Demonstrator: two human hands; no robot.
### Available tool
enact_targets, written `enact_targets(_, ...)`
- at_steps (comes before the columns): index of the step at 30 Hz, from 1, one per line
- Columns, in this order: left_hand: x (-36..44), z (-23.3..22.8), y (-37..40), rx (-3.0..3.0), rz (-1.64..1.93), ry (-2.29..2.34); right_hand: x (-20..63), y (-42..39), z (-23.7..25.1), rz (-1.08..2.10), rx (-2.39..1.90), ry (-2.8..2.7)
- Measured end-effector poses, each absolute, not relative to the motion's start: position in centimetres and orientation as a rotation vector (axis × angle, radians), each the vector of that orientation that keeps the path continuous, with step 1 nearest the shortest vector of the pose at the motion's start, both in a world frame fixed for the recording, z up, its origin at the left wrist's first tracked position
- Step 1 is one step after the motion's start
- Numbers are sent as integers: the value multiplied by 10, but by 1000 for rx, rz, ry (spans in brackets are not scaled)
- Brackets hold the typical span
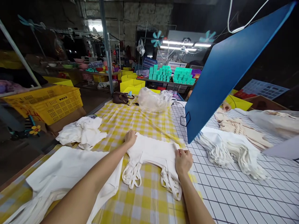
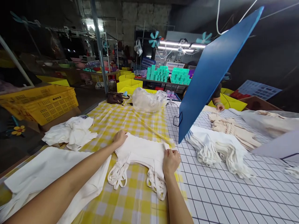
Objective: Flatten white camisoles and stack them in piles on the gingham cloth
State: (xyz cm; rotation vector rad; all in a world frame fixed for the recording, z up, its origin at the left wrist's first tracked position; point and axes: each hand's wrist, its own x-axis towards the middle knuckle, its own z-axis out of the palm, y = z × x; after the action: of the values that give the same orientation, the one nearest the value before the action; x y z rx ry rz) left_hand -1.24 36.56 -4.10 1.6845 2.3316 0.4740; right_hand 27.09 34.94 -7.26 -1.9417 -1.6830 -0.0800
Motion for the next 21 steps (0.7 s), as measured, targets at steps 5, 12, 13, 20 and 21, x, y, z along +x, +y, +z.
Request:
enact_targets(5, -8, -42, 362, 1724, 520, 2330, 270, 349, -74, -37, -1956, -1700)
enact_targets(12, -12, -43, 364, 1638, 660, 2337, 269, 352, -76, 6, -1941, -1671)
enact_targets(13, -13, -42, 365, 1624, 683, 2325, 270, 353, -75, 55, -1949, -1667)
enact_targets(20, -12, -23, 361, 1572, 944, 2133, 276, 361, -52, 293, -1888, -1586)
enact_targets(21, -11, -18, 358, 1562, 991, 2102, 278, 359, -46, 302, -1845, -1589)
